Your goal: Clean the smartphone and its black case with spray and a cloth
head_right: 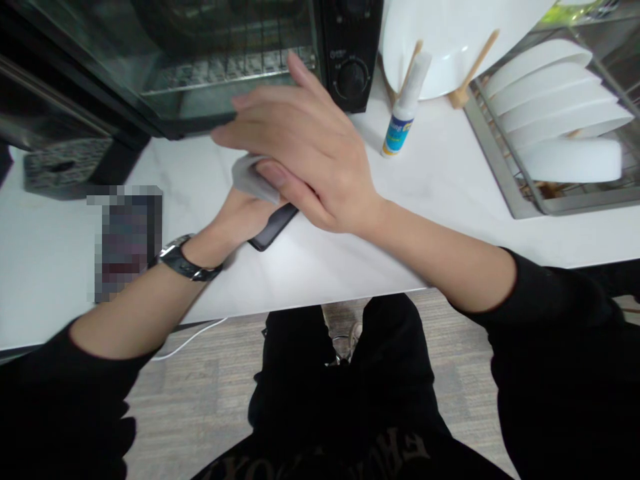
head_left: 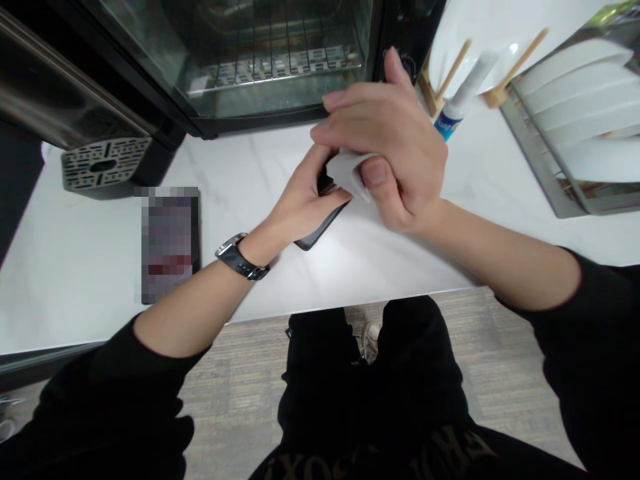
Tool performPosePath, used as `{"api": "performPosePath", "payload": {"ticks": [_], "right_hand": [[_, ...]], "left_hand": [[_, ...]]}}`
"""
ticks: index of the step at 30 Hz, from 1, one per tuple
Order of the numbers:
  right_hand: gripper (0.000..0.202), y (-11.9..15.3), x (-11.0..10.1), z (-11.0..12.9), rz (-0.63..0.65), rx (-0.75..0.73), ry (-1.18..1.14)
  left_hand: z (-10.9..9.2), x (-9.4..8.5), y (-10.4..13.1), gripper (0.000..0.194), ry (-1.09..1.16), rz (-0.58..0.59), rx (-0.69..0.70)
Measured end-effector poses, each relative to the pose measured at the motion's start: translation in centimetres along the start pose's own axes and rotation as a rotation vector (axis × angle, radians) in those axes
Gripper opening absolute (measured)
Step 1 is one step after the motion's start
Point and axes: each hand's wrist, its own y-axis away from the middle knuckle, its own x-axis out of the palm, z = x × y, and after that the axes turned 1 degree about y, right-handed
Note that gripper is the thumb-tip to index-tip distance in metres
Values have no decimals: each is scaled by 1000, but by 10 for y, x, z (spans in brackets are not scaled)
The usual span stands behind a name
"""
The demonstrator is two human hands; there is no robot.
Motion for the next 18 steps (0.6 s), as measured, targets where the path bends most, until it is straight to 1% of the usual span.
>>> {"api": "performPosePath", "payload": {"ticks": [3, 5, 7, 9, 11, 13, 14, 16, 18], "right_hand": [[44, 1, -1, -2, -16, 169, -79], [43, 1, -2, -1, -36, 292, -125], [43, 0, -2, 1, -63, 392, -158], [43, -1, -3, 3, -62, 475, -169], [44, -2, -4, 5, -63, 503, -172], [44, -3, -4, 6, -59, 458, -158], [44, -3, -5, 5, -42, 403, -142], [44, -3, -5, 4, 12, 247, -97], [45, -2, -3, 2, 44, 65, -39]], "left_hand": [[-7, -2, -1, 55, -12, 43, -28], [-15, -3, -1, 49, -10, 52, -45], [-20, -4, -1, 47, 6, 51, -41], [-22, -4, -2, 48, 27, 50, -37], [-22, -4, -2, 47, 39, 52, -37], [-22, -3, -2, 48, 33, 52, -40], [-20, -3, -1, 48, 25, 50, -39], [-14, -3, 1, 50, 0, 49, -29], [-4, -2, 4, 53, -22, 65, -17]]}}
